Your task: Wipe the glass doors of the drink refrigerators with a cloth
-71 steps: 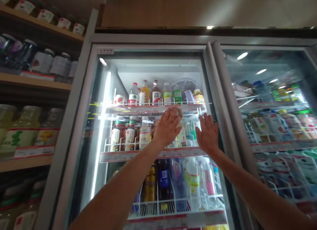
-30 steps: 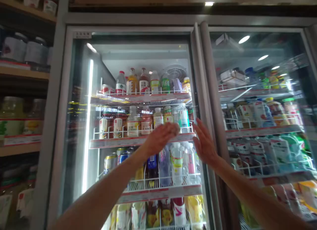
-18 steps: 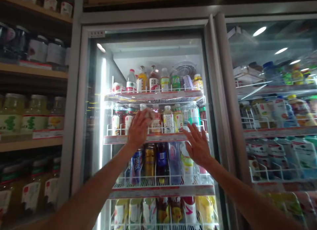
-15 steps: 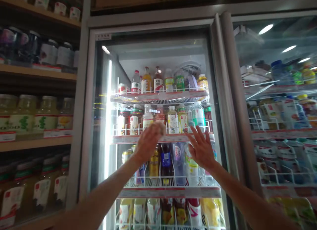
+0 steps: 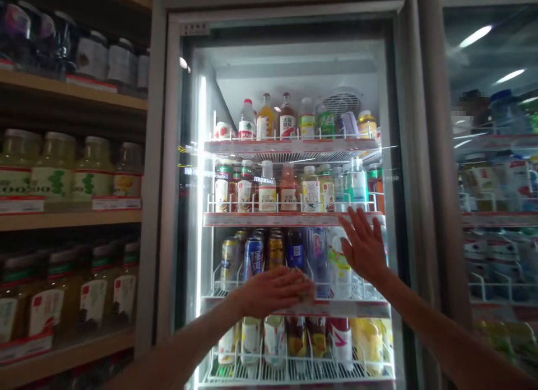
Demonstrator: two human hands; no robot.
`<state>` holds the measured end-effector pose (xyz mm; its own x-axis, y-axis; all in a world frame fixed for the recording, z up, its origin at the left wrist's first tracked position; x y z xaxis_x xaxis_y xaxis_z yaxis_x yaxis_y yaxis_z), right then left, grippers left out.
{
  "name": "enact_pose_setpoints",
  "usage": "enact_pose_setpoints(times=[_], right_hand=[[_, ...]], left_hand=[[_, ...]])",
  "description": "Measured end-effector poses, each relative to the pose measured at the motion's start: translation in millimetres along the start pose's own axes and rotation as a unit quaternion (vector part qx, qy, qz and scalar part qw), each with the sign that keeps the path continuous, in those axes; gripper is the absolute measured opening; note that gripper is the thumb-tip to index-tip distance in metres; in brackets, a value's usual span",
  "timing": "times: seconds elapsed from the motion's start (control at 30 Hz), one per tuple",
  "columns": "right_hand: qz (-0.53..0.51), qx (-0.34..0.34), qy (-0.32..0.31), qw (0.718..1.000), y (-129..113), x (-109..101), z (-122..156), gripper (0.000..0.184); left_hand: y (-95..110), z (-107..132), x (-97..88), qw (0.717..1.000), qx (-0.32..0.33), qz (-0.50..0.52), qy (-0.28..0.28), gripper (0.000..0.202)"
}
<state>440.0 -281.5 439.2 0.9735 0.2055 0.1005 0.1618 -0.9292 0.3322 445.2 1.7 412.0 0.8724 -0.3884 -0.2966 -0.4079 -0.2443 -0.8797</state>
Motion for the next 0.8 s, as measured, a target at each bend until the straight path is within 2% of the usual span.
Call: enact_pose_setpoints(times=[0.03, 0.07, 0.13, 0.17, 0.2, 0.23, 0.3, 0.33, 0.37, 0.4, 0.43, 0.47, 0.53, 0.57, 0.6, 0.63, 0.7, 0.73, 0.77, 0.8], right_hand=[[0.002, -0.001, 0.002, 1.0, -0.9, 0.2, 1.1, 0.064], [0.003, -0.003, 0.004, 1.0, -1.4, 0.4, 1.8, 0.064], [0.004, -0.007, 0.004, 1.0, -1.4, 0.4, 2.1, 0.064], [0.004, -0.007, 0.005, 1.0, -1.2, 0.4, 1.9, 0.064], [0.005, -0.007, 0.006, 1.0, -0.9, 0.3, 1.8, 0.064], [0.006, -0.007, 0.007, 1.0, -0.8, 0.4, 1.7, 0.063], [0.007, -0.007, 0.009, 1.0, -0.7, 0.6, 1.9, 0.063], [0.007, -0.007, 0.011, 1.0, -0.7, 0.7, 2.2, 0.064], [0.008, -0.007, 0.011, 1.0, -0.8, 0.8, 2.4, 0.064], [0.008, -0.007, 0.011, 1.0, -0.9, 0.9, 2.7, 0.064], [0.008, -0.006, 0.011, 1.0, -1.0, 0.9, 2.9, 0.064], [0.007, -0.005, 0.011, 1.0, -1.1, 0.8, 2.9, 0.064], [0.005, -0.003, 0.015, 1.0, -1.3, 0.4, 2.8, 0.063], [0.004, -0.004, 0.018, 1.0, -1.4, 0.3, 2.7, 0.063], [0.003, -0.006, 0.021, 1.0, -1.5, 0.1, 2.6, 0.062], [0.002, -0.009, 0.025, 1.0, -1.6, 0.0, 2.5, 0.062], [0.001, -0.012, 0.031, 0.999, -1.9, 0.0, 2.2, 0.062], [-0.001, -0.013, 0.034, 0.999, -2.3, 0.0, 2.1, 0.061], [-0.003, -0.01, 0.035, 0.999, -2.7, 0.0, 2.0, 0.061], [-0.007, -0.005, 0.036, 0.999, -3.1, 0.0, 1.8, 0.06]], left_hand=[[-6.0, 4.0, -2.9, 0.999, -0.03, -0.013, 0.007, 0.032], [-16.7, 8.2, -7.2, 0.994, -0.098, -0.04, 0.03, 0.033], [-38.8, 16.8, -15.5, 0.951, -0.276, -0.105, 0.095, 0.034], [-43.9, 20.8, -17.6, 0.924, -0.341, -0.128, 0.121, 0.034], [-42.8, 24.5, -17.7, 0.909, -0.369, -0.139, 0.133, 0.033], [-36.0, 27.8, -16.1, 0.918, -0.35, -0.134, 0.128, 0.033], [-13.7, 35.5, -11.3, 0.974, -0.199, -0.08, 0.072, 0.032], [-4.4, 41.1, -10.4, 0.992, -0.114, -0.045, 0.039, 0.032], [-0.3, 47.6, -11.8, 0.998, -0.063, -0.018, 0.018, 0.031], [-2.6, 54.4, -15.3, 0.997, -0.068, -0.012, 0.015, 0.031], [-10.3, 60.7, -20.6, 0.992, -0.122, -0.028, 0.031, 0.031], [-21.0, 66.1, -26.7, 0.975, -0.207, -0.06, 0.063, 0.032], [-38.5, 71.7, -37.0, 0.909, -0.371, -0.134, 0.134, 0.034], [-40.7, 71.1, -39.2, 0.887, -0.409, -0.151, 0.152, 0.034], [-37.9, 68.4, -39.1, 0.888, -0.407, -0.149, 0.153, 0.033], [-31.4, 64.4, -37.1, 0.915, -0.359, -0.126, 0.135, 0.032], [-17.0, 57.9, -31.6, 0.977, -0.196, -0.06, 0.066, 0.031], [-14.7, 56.9, -30.4, 0.989, -0.135, -0.038, 0.035, 0.031], [-18.1, 57.3, -31.2, 0.991, -0.131, -0.033, 0.021, 0.032], [-26.6, 58.6, -33.9, 0.983, -0.178, -0.046, 0.026, 0.034]])
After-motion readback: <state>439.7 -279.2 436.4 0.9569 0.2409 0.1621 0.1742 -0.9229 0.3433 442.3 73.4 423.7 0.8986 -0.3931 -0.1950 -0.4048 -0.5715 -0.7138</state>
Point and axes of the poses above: each hand's wrist, its own z-axis away from the middle knuckle, its own x-axis out of the palm, y = z × x, the point moved 1 cm from there along -z, towards the middle knuckle, and after that the axes turned 8 degrees about y, right-handed, at the moved point
